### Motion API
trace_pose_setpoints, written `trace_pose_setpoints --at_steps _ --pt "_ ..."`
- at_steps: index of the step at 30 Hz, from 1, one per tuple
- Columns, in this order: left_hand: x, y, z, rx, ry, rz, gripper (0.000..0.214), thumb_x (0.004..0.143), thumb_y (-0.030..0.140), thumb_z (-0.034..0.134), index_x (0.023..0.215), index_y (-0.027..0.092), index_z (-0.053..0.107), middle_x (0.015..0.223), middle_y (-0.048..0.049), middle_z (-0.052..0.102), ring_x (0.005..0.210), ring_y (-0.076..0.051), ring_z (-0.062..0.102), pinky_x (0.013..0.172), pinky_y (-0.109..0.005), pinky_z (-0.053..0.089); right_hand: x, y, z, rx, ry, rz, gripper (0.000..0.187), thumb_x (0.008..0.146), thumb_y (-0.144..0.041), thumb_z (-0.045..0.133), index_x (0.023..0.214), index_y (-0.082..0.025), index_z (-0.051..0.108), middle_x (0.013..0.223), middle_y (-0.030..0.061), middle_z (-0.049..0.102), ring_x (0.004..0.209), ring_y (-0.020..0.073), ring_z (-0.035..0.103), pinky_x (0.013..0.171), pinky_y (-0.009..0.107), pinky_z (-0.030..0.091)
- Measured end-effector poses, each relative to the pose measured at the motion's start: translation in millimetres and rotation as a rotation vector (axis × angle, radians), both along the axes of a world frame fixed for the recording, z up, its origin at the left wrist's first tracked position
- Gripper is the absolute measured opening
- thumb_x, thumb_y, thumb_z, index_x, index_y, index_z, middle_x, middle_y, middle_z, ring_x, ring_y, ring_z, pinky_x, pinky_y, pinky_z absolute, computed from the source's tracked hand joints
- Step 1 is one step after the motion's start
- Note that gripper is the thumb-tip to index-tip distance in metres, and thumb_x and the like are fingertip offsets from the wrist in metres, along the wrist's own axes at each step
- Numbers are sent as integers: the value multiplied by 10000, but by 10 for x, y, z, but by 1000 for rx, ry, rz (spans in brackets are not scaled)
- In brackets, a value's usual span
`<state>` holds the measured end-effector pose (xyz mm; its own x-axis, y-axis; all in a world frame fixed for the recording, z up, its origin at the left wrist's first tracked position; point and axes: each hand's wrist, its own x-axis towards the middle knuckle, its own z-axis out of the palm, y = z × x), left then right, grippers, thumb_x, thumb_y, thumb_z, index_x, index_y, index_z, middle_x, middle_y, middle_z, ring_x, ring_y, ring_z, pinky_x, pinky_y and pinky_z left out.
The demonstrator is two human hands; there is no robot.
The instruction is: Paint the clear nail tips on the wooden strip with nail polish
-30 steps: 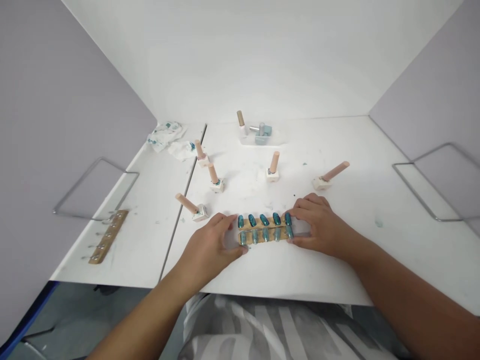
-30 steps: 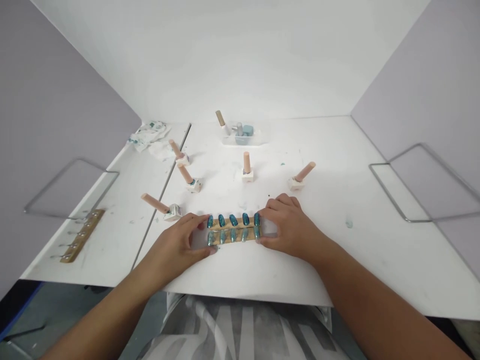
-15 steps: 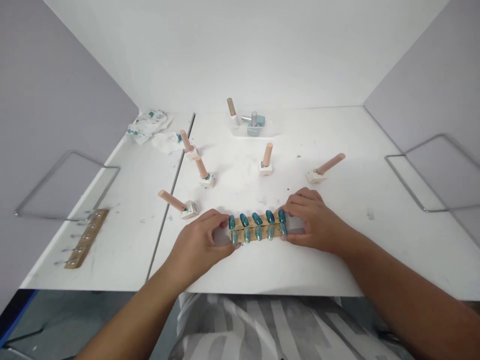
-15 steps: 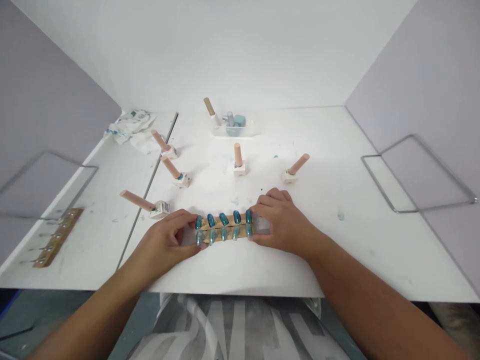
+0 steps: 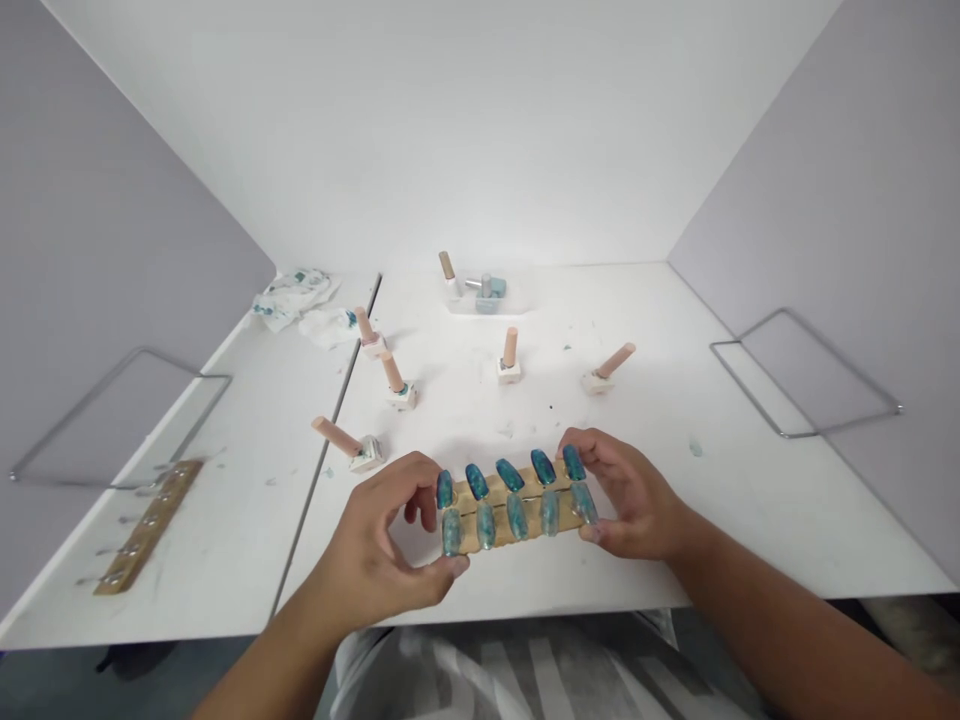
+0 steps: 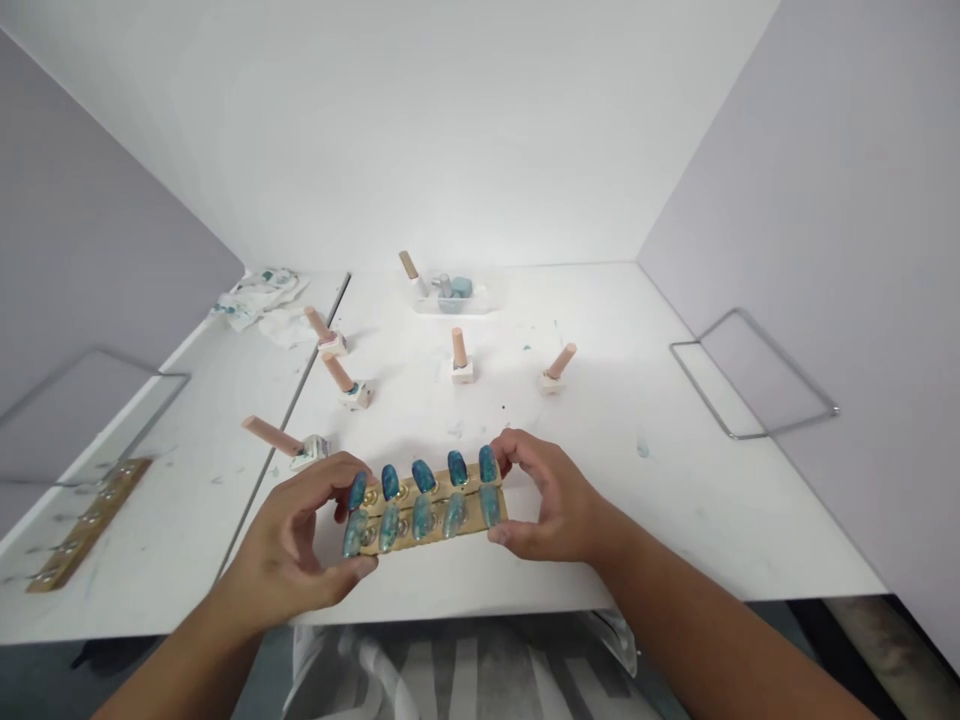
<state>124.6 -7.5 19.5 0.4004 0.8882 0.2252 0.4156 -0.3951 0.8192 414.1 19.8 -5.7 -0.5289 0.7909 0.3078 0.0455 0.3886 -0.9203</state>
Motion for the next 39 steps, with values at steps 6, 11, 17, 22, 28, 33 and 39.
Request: trace_pose_setpoints --at_steps 6,11,17,22,28,33,39 --pt "35 -26 17 63 -39 -10 357 674 216 673 1008 202 547 839 -21 543 704 -148 446 588 -285 370 41 -96 -10 -20 57 -14 328 755 -334 744 1003 -247 548 893 19 564 813 188 517 747 329 425" --pt "59 -44 39 87 -49 -18 331 680 213 662 991 203 549 826 -19 536 692 -145 445 582 -283 364 59 -123 -17 -37 30 -31 388 719 -329 797 1022 -259 566 922 13 568 852 188 514 799 335 429" --pt "46 -51 43 72 -22 -22 297 677 217 651 941 208 513 850 -21 533 712 -154 443 606 -297 371 83 -86 3 52 -30 -26 388 713 -373 798 956 -231 531 881 18 566 789 188 521 715 328 425" --pt "10 52 25 -41 194 -14 321 707 280 722 955 208 531 851 -9 535 755 -166 463 663 -307 392 155 42 0 261 -213 -64 416 727 -434 795 978 -200 561 888 41 562 821 200 514 726 338 418" --pt "63 149 -61 8 388 -48 308 728 332 753 952 198 589 875 -34 624 851 -222 536 734 -348 422 208 135 -96 315 -566 -77 473 708 -529 801 952 -175 604 944 70 618 891 233 507 854 422 386" --pt "71 154 -146 90 496 -60 284 765 385 735 942 190 629 908 -62 656 868 -250 530 767 -392 412 167 122 -101 308 -725 -111 454 664 -449 851 986 -195 657 1002 77 622 968 269 506 878 459 369" --pt "3 136 -211 103 535 -34 414 743 451 782 1044 194 661 980 -80 637 912 -268 520 802 -412 411 167 100 -57 318 -774 -120 467 644 -435 865 1005 -199 687 1011 80 603 990 278 488 883 471 362"
